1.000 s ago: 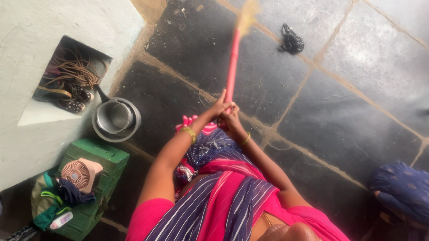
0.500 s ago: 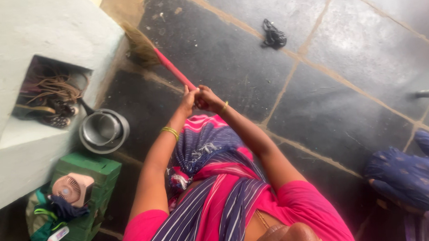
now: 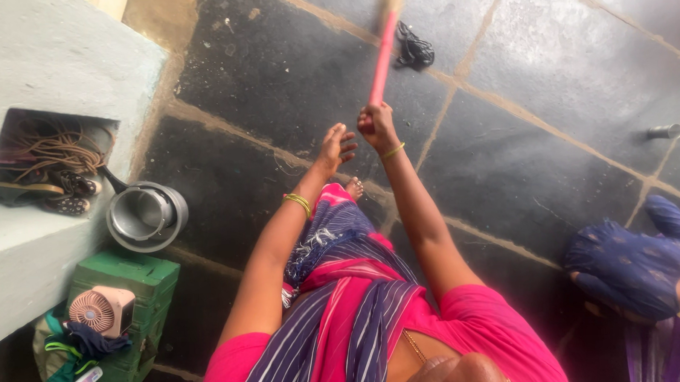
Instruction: The person sweeps a tiled floor using a traditional broom. She moves around the room, sweeping debris from various areas, including near a cot and an air cooler, while another person sits nearby.
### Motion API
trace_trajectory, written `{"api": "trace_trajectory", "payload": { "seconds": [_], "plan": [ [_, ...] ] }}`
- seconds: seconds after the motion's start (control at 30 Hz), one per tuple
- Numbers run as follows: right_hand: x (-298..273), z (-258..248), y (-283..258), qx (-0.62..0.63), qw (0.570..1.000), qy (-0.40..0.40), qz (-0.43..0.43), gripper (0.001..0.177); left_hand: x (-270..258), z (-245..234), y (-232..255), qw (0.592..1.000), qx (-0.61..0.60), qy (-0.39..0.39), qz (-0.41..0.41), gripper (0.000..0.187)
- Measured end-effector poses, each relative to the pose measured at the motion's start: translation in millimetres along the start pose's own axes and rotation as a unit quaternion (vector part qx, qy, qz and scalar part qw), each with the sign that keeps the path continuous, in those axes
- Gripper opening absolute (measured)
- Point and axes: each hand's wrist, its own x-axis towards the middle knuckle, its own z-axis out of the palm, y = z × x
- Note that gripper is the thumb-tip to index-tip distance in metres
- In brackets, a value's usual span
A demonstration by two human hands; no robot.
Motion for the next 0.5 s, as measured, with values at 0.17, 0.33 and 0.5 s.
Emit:
{"api": "trace_trajectory", "payload": {
  "seconds": [0.17,0.33,0.5],
  "plan": [
    [-102,-13,-13,-0.12,0.993,0.005,0.0,0.065,0,23,-29,0.999,-0.026,-0.039,-0.023,0.069],
    [-204,-26,-28,-0.231,0.968,-0.057,0.08,0.066,-38,46,-57,0.994,-0.056,-0.058,-0.07,0.067],
    [-237,-47,-18,-0.246,0.933,-0.122,0.235,0.069,-69,43,-92,0.991,-0.041,-0.009,-0.13,0.04]
  ]
}}
